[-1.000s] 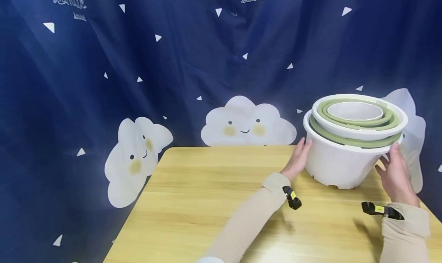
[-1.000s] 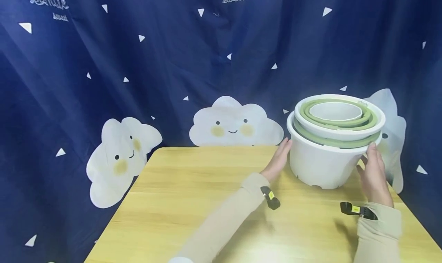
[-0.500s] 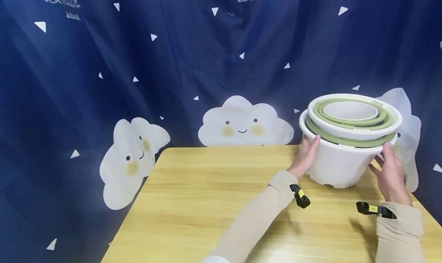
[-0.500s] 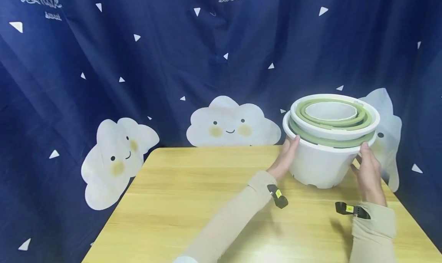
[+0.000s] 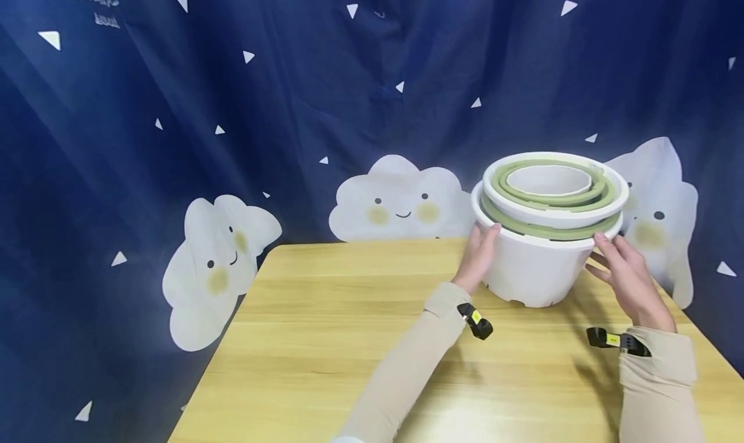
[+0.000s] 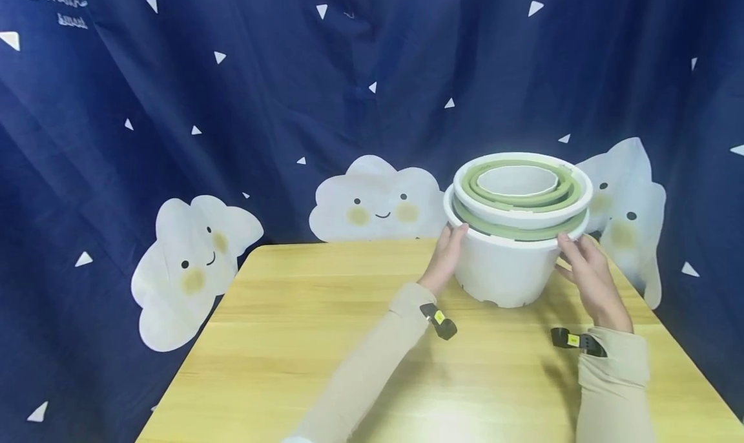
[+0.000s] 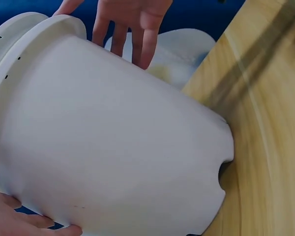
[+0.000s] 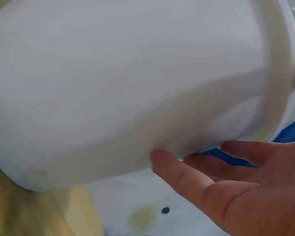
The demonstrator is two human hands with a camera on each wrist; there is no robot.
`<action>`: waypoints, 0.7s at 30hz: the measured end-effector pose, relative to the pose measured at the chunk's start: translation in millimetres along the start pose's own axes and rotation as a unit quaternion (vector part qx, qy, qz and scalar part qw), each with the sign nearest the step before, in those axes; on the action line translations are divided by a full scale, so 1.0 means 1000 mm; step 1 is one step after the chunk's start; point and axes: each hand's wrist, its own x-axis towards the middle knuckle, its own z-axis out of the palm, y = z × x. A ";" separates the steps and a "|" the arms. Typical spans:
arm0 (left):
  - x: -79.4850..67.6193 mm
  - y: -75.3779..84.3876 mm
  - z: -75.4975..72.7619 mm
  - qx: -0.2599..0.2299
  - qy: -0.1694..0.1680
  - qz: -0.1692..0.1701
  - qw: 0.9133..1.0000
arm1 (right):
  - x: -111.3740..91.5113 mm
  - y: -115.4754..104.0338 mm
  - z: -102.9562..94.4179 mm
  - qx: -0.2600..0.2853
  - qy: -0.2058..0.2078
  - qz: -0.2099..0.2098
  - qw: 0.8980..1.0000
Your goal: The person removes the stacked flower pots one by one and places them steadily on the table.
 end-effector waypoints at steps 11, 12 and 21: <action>-0.023 0.000 -0.059 0.029 0.008 -0.008 1.000 | -0.005 -0.015 0.038 -0.222 -0.066 0.030 0.972; -0.025 0.000 -0.061 0.030 0.010 -0.006 0.999 | -0.005 -0.016 0.039 -0.224 -0.070 0.030 0.972; -0.025 -0.004 -0.063 0.049 0.032 0.021 0.998 | 0.000 -0.015 0.010 -0.152 -0.091 -0.020 0.984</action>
